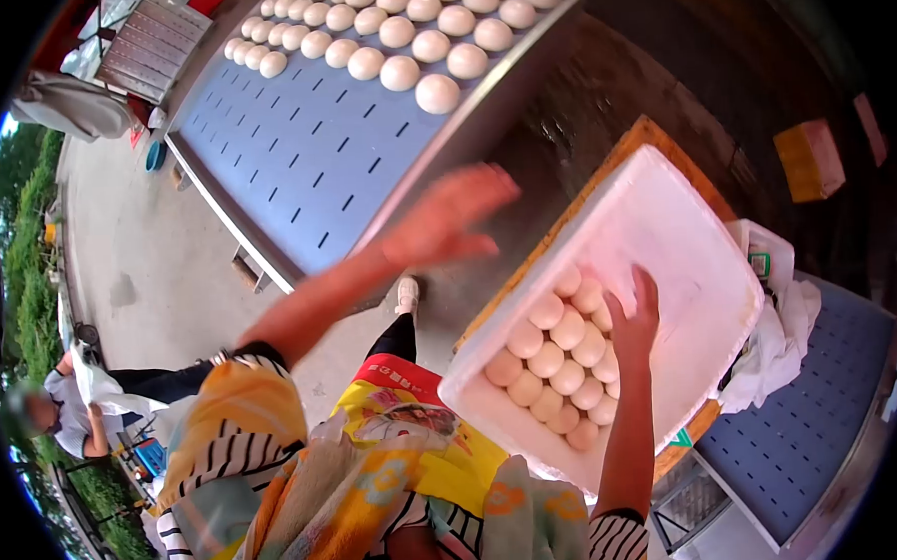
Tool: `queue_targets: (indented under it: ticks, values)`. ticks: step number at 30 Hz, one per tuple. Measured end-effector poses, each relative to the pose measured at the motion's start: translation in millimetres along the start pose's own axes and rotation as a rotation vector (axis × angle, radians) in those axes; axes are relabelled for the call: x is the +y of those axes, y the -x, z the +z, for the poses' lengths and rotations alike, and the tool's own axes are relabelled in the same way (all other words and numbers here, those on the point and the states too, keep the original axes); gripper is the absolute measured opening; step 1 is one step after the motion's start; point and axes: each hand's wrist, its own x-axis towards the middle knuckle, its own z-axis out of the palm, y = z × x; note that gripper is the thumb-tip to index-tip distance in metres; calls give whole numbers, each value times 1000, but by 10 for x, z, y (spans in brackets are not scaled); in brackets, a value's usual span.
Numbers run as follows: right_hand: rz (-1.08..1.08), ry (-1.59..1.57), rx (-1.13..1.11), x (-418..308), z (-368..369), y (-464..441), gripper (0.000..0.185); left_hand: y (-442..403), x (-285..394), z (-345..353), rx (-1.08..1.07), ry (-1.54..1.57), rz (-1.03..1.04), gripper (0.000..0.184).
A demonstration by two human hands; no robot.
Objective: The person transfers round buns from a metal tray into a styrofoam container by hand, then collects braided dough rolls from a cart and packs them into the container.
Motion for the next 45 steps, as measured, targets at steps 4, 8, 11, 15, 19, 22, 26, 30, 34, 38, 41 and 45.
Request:
queue_targets:
  ticks: [4, 8, 11, 15, 19, 22, 26, 30, 34, 38, 41, 45]
  values:
    - [-322, -114, -179, -1500, 1040, -1160, 69, 507, -1895, -1189, 12, -338, -374, 87]
    - [-462, 123, -287, -2096, 2383, -2223, 82, 788, -3476, -2148, -5, -568, -595, 92]
    - [-525, 341, -306, -2095, 3113, -2797, 88, 791, -4240, -2542, -77, -747, -648, 95]
    - [-432, 604, -396, -2239, 3423, -2971, 95, 808, -4998, -2649, -167, -671, -694, 93]
    - [-405, 572, -337, -2213, 3579, -3169, 100, 737, -5366, -2619, -102, -587, -682, 90]
    - [-370, 464, -314, -2386, 3685, -3224, 100, 695, -5524, -2576, -97, -612, -571, 84]
    - [-271, 580, -433, -2720, 3713, -3302, 96, 878, -5295, -2428, -191, -633, -200, 74]
    - [-304, 657, -384, -2703, 3797, -3289, 91, 872, -5091, -2766, -136, -57, -449, 75]
    - [-247, 691, -380, -2815, 3872, -3279, 84, 852, -5149, -2767, -196, -42, -600, 74]
    - [-273, 660, -360, -2718, 3920, -3297, 80, 809, -5201, -2706, -261, -156, -547, 79]
    - [-356, 599, -342, -2765, 4028, -3394, 84, 700, -5045, -2610, -279, -124, -359, 85]
    - [-396, 651, -403, -2896, 4155, -3570, 90, 622, -4672, -2430, -292, -329, -331, 87]
